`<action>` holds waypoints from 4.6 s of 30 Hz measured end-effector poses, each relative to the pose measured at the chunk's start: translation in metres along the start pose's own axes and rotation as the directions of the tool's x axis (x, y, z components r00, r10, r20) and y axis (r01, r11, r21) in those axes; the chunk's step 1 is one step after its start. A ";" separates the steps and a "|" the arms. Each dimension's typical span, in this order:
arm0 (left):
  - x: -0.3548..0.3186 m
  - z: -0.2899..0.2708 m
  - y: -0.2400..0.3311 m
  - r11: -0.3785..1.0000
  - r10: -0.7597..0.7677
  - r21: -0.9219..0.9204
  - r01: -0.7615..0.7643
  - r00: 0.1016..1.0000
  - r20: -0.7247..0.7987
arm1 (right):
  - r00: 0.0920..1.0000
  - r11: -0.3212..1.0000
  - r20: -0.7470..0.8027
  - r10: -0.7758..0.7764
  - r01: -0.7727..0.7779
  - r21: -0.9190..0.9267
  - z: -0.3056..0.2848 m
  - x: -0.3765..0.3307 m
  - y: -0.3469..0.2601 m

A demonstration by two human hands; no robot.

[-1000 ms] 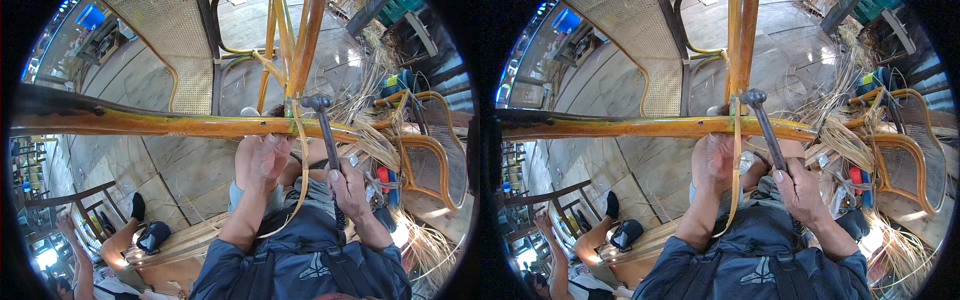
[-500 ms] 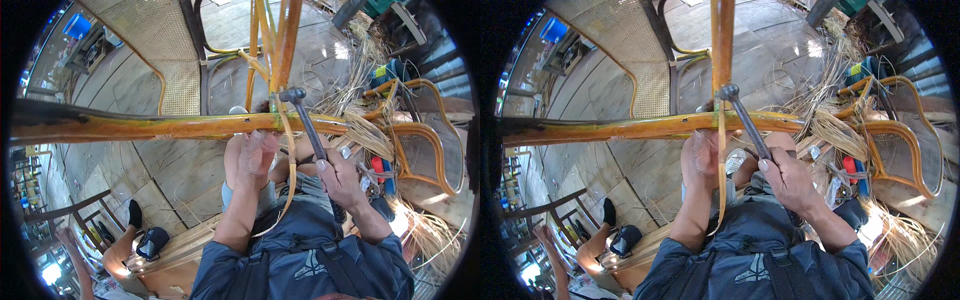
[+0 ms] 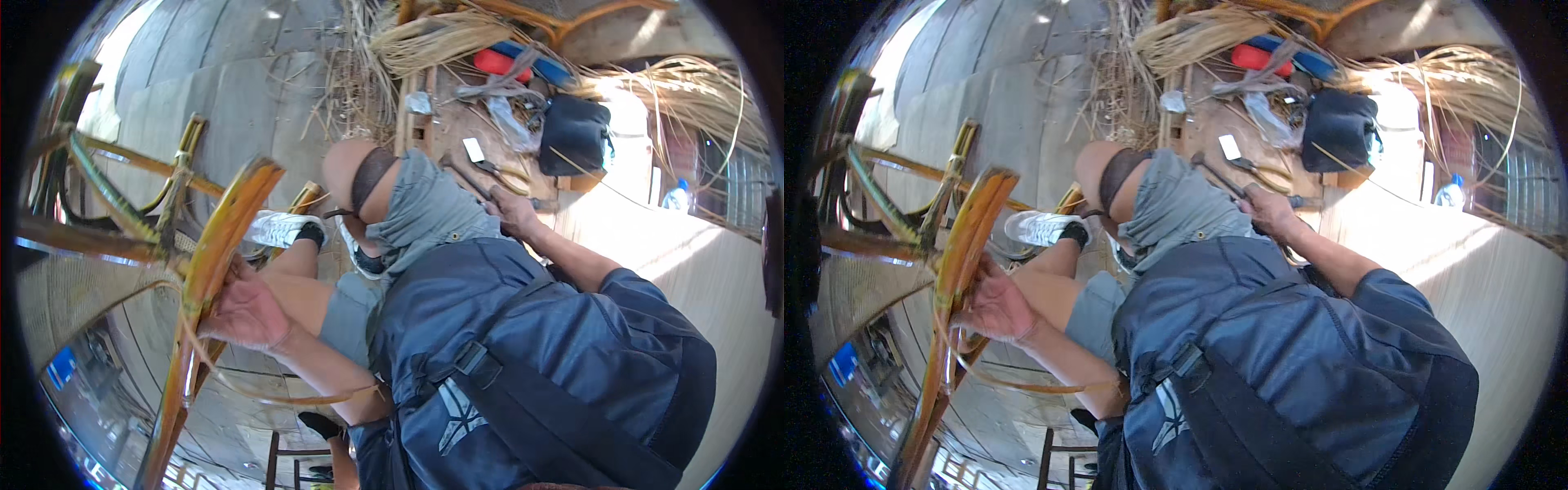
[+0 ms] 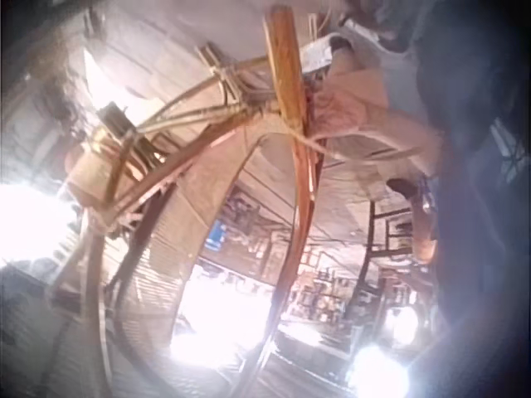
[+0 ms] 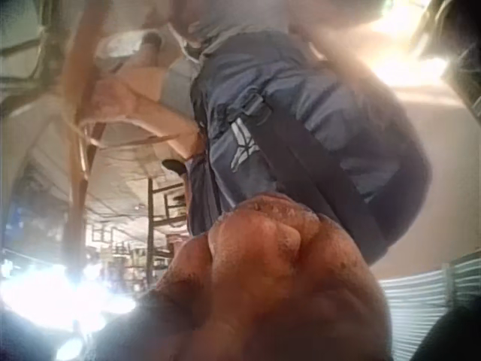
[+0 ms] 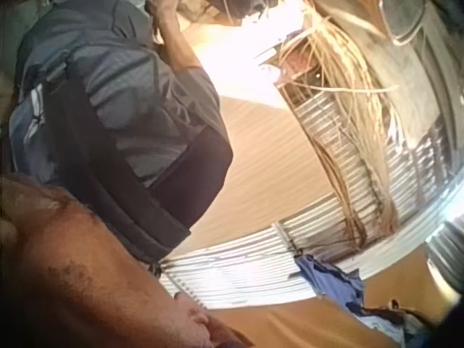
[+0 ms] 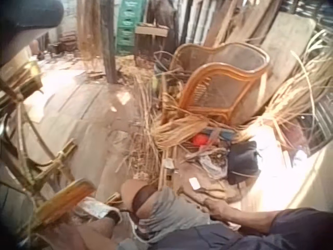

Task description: The person is repairing a rattan chair by weaving new cane strips into the frame and securing them with a hammer.

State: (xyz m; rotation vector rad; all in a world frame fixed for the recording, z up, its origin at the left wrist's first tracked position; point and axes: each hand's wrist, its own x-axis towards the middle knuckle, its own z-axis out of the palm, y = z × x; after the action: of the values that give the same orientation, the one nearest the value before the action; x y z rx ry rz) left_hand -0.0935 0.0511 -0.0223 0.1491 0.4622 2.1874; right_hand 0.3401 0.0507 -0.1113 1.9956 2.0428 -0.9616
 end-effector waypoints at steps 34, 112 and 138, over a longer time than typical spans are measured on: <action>-0.010 -0.005 0.004 0.998 -0.014 -0.055 0.017 0.998 0.067 | 0.996 0.990 0.079 0.045 -0.034 -0.137 -0.001 0.002 0.096; -0.013 0.005 -0.001 0.995 -0.028 -0.098 0.010 0.982 -0.185 | 0.655 0.673 0.177 -0.735 0.671 0.311 -0.158 -0.014 -0.344; -0.019 0.002 0.001 0.998 0.020 -0.058 -0.027 0.993 -0.118 | 0.688 0.726 0.253 -0.680 0.681 0.100 -0.149 -0.005 -0.346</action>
State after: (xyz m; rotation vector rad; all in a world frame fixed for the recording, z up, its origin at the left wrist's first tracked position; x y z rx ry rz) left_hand -0.0817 0.0362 -0.0187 -0.0062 0.4625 2.2382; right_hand 0.0669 0.1493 0.1288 0.9617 2.6372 -1.2500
